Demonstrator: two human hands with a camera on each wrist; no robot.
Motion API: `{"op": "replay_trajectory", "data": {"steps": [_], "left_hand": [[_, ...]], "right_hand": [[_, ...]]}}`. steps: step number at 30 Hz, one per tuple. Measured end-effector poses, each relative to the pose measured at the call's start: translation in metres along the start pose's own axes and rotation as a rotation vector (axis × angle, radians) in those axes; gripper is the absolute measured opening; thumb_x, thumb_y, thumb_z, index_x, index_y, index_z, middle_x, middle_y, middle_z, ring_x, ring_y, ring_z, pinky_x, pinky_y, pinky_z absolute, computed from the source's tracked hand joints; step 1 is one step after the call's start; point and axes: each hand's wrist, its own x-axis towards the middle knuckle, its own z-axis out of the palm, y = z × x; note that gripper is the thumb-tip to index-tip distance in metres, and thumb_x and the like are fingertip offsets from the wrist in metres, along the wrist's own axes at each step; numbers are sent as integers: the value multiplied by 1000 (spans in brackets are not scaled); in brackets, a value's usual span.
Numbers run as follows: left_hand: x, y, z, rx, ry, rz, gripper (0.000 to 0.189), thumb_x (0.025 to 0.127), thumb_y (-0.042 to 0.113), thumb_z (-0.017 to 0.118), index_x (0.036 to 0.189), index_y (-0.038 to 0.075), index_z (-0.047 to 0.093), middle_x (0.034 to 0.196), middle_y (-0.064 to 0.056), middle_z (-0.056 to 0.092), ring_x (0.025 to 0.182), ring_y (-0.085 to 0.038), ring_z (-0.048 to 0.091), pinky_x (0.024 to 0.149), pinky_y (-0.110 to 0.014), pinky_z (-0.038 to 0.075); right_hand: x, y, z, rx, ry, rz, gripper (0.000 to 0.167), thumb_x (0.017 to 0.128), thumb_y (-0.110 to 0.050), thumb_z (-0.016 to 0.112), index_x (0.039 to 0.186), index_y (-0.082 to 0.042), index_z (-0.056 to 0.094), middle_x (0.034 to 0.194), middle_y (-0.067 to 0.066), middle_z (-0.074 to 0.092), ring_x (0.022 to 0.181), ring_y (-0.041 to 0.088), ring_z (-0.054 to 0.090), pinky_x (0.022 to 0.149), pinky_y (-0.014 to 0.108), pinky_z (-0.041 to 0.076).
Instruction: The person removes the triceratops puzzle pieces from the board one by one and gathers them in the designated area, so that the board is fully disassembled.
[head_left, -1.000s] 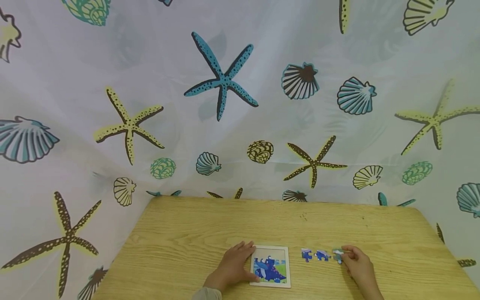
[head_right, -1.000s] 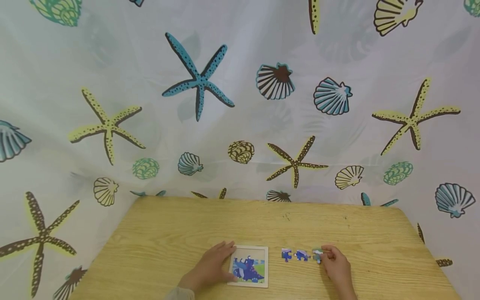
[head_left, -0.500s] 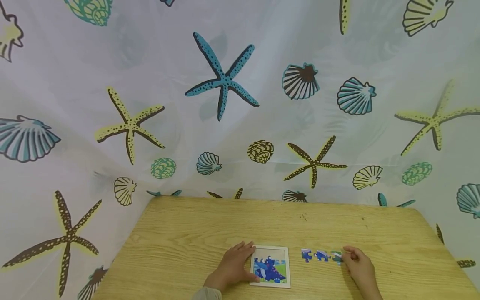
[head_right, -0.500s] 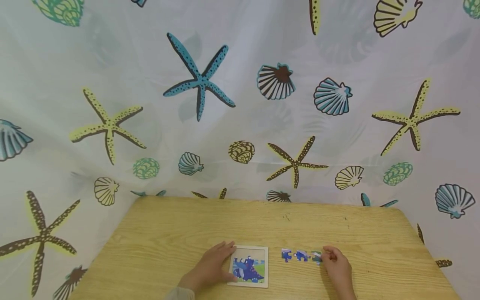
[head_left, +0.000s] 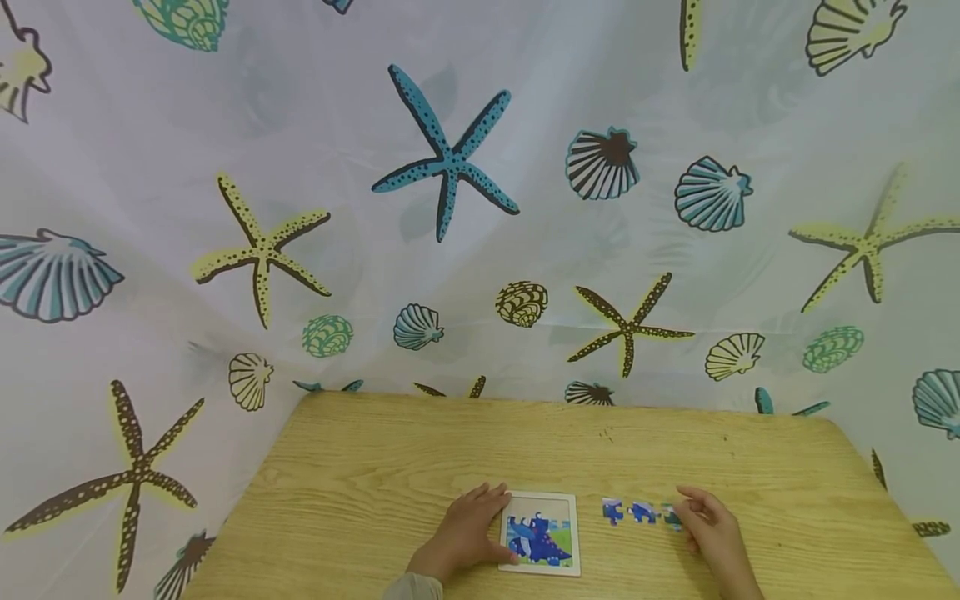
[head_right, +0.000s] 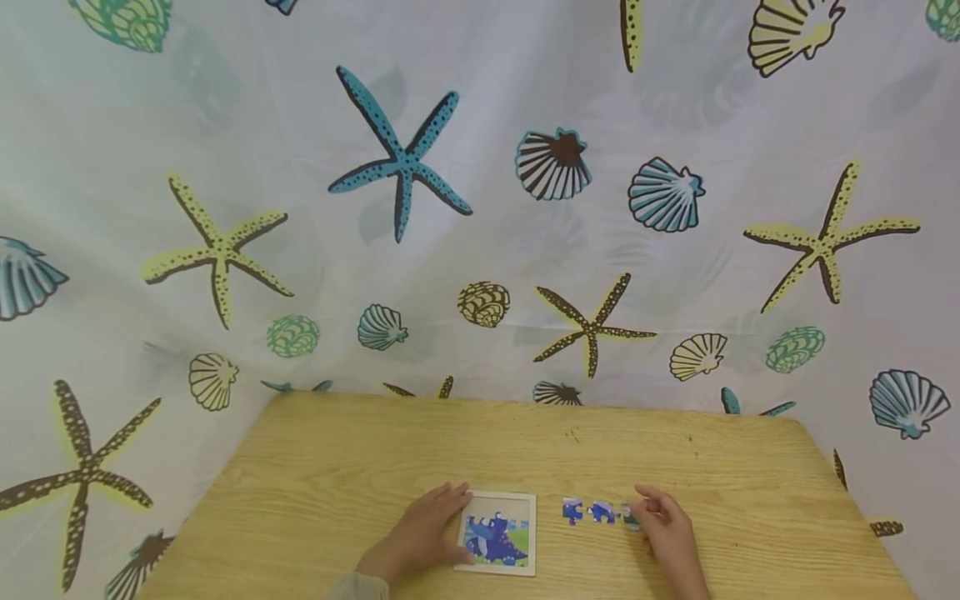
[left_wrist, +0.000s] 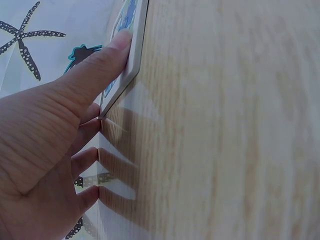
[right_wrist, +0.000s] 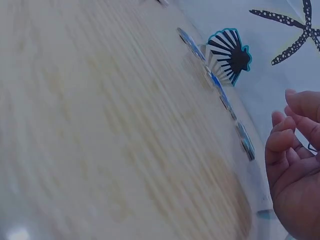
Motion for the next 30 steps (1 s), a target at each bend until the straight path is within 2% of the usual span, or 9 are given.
{"op": "replay_trajectory", "data": {"steps": [17, 23, 30], "left_hand": [[1, -1, 3, -28, 2, -8, 91, 66, 53, 79, 139, 9, 48, 147, -6, 41, 137, -33, 32, 107, -55, 28], [2, -3, 4, -19, 8, 0, 91, 67, 53, 79, 139, 8, 48, 147, -7, 41, 136, -34, 32, 107, -56, 29], [0, 3, -2, -1, 10, -6, 90, 66, 52, 79, 138, 8, 48, 146, -7, 42, 136, -33, 33, 107, -54, 29]], "right_hand": [[-5, -10, 65, 57, -138, -108, 37, 89, -6, 63, 124, 2, 54, 86, 6, 54, 53, 9, 44, 44, 16, 36], [-8, -13, 86, 49, -170, -104, 37, 87, -9, 66, 122, 0, 57, 86, 5, 55, 55, 9, 45, 45, 17, 39], [-11, -17, 102, 55, -204, -95, 35, 89, -9, 65, 122, -1, 57, 87, 5, 55, 54, 10, 44, 44, 18, 37]]}}
